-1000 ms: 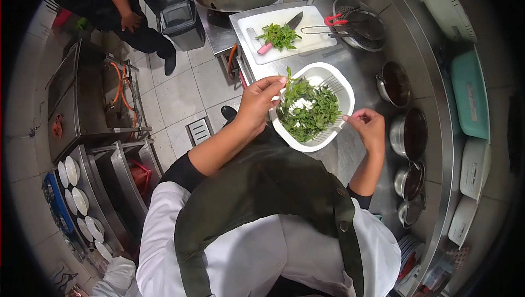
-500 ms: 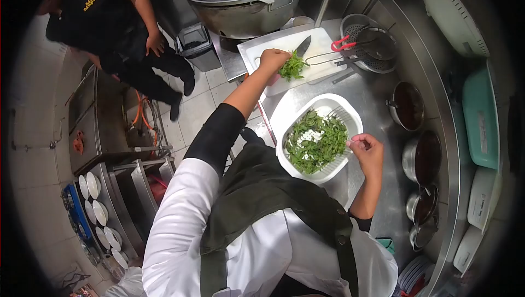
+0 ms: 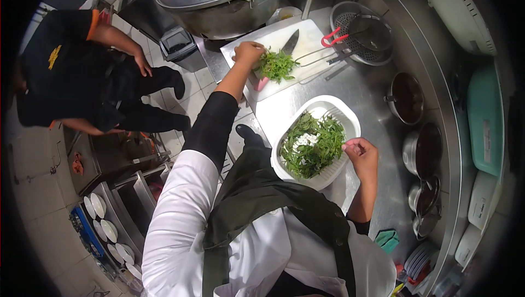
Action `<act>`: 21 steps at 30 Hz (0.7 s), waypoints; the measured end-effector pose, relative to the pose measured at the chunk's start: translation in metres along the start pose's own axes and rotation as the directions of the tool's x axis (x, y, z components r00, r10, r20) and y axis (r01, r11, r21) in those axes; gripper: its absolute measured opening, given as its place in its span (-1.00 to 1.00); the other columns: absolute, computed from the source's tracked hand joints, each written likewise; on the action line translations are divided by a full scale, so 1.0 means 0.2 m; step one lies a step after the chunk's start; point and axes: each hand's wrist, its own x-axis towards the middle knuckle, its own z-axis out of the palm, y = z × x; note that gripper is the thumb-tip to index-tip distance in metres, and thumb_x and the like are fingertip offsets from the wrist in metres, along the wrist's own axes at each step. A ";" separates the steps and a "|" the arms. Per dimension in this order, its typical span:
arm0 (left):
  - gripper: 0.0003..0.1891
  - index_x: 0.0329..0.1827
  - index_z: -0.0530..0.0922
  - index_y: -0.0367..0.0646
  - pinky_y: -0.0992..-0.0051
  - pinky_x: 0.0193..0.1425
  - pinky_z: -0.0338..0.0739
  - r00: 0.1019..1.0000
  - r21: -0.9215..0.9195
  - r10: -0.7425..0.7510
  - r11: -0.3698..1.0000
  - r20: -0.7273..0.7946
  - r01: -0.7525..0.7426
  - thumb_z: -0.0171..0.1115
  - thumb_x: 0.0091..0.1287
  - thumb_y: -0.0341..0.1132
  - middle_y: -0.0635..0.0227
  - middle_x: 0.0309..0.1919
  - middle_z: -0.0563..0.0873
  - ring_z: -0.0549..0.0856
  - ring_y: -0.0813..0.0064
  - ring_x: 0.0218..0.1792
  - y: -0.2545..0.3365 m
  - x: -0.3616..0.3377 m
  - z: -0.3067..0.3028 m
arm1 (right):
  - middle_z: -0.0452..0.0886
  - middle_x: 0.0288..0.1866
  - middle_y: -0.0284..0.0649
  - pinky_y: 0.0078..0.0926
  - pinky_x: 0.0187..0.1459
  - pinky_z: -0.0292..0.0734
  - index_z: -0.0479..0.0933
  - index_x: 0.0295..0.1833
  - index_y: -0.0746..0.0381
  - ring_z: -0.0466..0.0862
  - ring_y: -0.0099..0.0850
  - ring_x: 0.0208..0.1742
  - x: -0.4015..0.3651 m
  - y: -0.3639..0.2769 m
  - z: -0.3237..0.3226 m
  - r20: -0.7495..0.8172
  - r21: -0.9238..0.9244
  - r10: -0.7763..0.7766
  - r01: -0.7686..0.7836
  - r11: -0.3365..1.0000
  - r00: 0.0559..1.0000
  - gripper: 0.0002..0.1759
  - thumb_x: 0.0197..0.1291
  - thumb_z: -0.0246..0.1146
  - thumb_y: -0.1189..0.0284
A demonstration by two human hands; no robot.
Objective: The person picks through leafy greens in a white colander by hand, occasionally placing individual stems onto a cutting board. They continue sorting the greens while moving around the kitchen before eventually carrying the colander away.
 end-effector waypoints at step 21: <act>-0.27 0.31 0.02 -0.14 0.27 -0.08 0.55 0.543 -0.273 -0.061 0.815 0.837 0.512 0.22 0.12 -0.25 0.06 0.02 0.46 0.49 0.26 0.04 -0.08 -1.53 -0.17 | 0.54 -0.17 0.05 -0.31 -0.06 0.41 0.47 -0.03 0.28 0.54 -0.06 -0.12 -0.23 0.00 0.39 0.646 -0.240 -0.132 0.365 0.899 0.752 -0.63 -0.02 0.19 0.45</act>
